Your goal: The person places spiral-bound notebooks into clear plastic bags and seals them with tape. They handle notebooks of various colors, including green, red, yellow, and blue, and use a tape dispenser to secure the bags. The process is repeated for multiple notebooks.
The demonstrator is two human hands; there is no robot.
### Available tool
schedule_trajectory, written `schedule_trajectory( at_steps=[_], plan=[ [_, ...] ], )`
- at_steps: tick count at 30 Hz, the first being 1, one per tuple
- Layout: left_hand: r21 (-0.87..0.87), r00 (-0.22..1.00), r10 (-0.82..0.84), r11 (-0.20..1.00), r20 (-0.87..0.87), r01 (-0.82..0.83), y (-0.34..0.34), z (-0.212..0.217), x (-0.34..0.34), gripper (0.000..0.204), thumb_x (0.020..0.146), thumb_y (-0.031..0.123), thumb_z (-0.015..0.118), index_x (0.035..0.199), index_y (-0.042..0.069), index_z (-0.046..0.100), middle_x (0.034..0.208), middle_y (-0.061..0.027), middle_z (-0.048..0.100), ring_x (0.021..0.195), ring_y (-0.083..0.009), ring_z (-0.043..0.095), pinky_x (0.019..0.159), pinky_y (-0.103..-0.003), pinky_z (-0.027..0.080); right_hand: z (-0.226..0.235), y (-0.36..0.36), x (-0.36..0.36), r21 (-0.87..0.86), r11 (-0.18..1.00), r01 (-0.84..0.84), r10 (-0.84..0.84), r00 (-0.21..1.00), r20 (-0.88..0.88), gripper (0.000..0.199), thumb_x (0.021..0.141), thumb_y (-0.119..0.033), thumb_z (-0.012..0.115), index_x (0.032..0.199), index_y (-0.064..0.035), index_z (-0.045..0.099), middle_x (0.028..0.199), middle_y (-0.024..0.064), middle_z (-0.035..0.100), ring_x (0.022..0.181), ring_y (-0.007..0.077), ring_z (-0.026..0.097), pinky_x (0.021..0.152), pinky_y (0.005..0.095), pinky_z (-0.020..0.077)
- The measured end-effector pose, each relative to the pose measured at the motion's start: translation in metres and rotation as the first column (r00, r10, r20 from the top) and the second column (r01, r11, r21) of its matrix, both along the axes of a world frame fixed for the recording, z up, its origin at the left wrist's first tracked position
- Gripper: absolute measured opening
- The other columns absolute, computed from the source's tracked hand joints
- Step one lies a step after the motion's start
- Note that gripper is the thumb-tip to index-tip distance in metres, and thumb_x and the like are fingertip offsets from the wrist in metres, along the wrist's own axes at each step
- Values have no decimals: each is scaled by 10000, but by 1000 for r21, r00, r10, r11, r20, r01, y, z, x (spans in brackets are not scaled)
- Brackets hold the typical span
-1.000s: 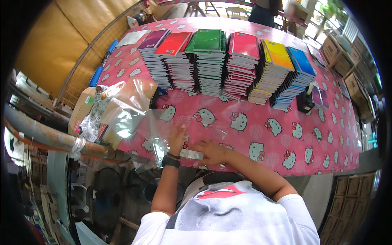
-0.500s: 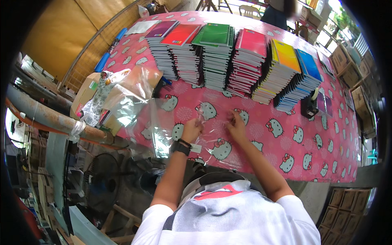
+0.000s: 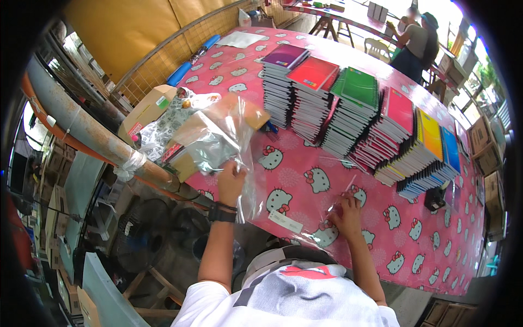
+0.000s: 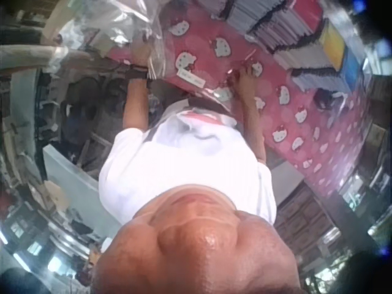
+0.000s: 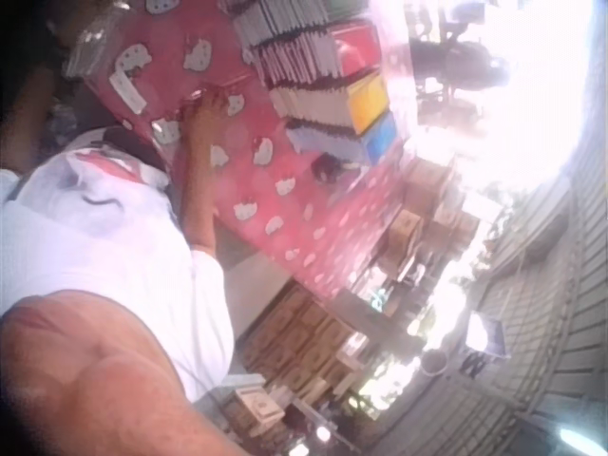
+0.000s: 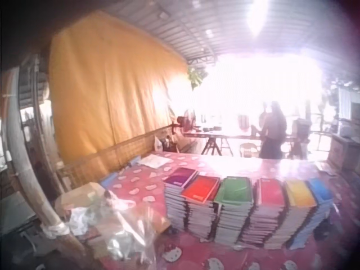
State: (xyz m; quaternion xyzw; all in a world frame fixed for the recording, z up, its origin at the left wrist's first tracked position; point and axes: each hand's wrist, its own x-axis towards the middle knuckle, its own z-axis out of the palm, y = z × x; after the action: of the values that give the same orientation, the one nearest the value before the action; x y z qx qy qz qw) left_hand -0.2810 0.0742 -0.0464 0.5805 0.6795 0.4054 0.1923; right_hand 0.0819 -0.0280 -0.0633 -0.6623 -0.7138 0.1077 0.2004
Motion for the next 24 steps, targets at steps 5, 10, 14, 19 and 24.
schedule_trajectory(
  at_steps=[5, 10, 14, 19, 24],
  plan=[
    [185, 855, 209, 926, 474, -328, 76, 87, -51, 237, 848, 187, 645, 857, -21, 531, 677, -81, 622, 475, -137, 562, 430, -259, 426, 2, -7, 9, -92, 996, 2, 7, 995, 97, 723, 628, -348, 747, 1272, -143, 491, 1414, 110, 344, 1276, 357, 308, 1010, 519, 271],
    [332, 811, 498, 855, -307, -400, 141, 16, -127, 924, 666, 184, 754, 1395, -1, 218, 1387, -263, 306, 1294, -367, 320, 1061, -468, 261, 14, 6, 25, 22, 996, -89, 88, 996, 33, 650, 722, -388, 677, 1289, -141, 477, 1431, 115, 324, 1303, 353, 286, 1033, 536, 238],
    [682, 893, 328, 731, -309, -32, 98, 56, 22, 689, 746, 151, 697, 1329, 8, 358, 1358, -217, 352, 1247, -354, 339, 1036, -468, 249, -11, 8, 33, -66, 998, -6, 22, 971, 238, 634, 799, -451, 584, 1336, -152, 428, 1437, 127, 315, 1325, 363, 263, 1053, 556, 194],
    [110, 546, -627, 595, -555, 796, -17, 0, 183, 630, 761, 361, 647, 1305, 114, 445, 1344, -135, 400, 1250, -317, 360, 1023, -553, 245, -3, 25, 38, -10, 995, -101, 102, 986, 131, 631, 824, -456, 549, 1361, -161, 398, 1445, 125, 308, 1338, 356, 248, 1053, 575, 172],
    [-178, 554, -646, 720, -525, 670, -32, -38, 173, 647, 751, 412, 640, 1303, 134, 448, 1437, -124, 285, 1342, -366, 195, 1007, -643, 181, -19, 3, 91, -12, 994, 113, -106, 960, 261, 576, 865, -391, 518, 1375, -159, 379, 1449, 113, 305, 1355, 329, 221, 1062, 558, 164]
  ],
)
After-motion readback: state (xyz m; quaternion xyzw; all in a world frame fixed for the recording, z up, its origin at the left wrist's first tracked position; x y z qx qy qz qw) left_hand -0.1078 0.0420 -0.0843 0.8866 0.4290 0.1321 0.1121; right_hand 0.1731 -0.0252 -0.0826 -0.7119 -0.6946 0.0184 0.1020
